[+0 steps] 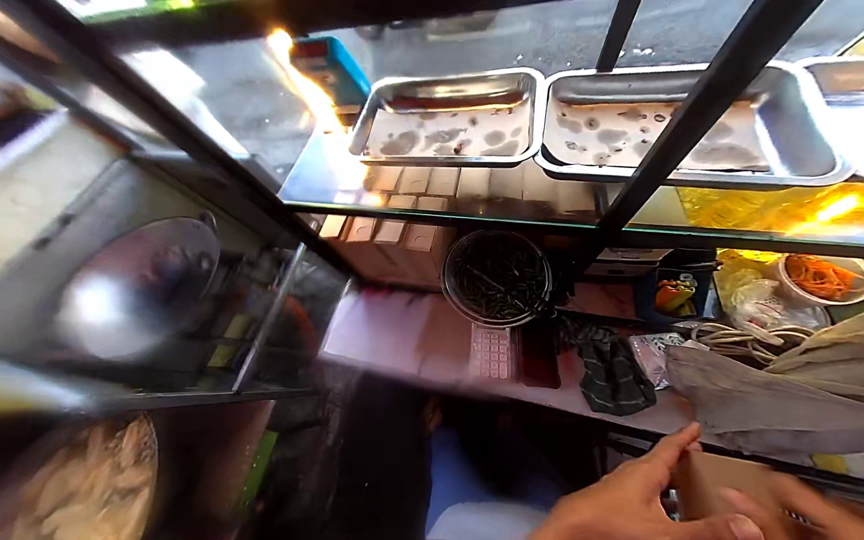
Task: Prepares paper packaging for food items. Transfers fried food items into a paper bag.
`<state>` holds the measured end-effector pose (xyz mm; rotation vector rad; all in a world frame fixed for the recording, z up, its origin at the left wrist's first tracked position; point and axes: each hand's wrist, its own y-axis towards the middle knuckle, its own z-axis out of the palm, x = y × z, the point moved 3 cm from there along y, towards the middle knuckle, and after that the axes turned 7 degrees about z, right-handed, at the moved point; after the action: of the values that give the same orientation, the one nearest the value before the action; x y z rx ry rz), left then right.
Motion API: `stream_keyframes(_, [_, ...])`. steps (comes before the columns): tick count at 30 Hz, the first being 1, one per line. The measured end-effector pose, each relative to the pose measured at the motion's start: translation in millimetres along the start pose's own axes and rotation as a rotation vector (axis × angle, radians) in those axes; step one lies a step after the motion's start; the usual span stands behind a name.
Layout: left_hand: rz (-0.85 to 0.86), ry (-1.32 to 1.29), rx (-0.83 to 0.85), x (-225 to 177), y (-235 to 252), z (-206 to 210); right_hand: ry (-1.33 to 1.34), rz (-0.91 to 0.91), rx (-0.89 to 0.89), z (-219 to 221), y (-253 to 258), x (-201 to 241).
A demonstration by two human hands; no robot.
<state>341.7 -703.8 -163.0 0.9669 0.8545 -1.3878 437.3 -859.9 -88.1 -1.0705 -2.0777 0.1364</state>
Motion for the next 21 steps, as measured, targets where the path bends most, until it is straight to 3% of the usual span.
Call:
stream_keyframes(2, [0.145,-0.135,-0.239,-22,-4,-11,0.26,-0.248,0.074,30,10,44])
stream_keyframes(4, [0.174,-0.198,-0.522,-47,-16,-39,0.457,-0.359,0.029,32,19,59])
stream_keyframes(7, [0.21,-0.16,-0.728,-72,-36,-67,0.511,-0.21,-0.222,11,32,55])
stream_keyframes(11, [0.344,-0.144,-0.75,-86,-47,-67,0.794,-0.065,-0.183,18,52,53])
stream_keyframes(16, [0.241,0.073,-0.735,-75,-58,-76,0.589,-0.151,-0.493,22,70,47])
stream_keyframes(21, [0.278,0.251,-1.099,-65,-76,-75,0.249,-0.302,-0.66,49,80,47])
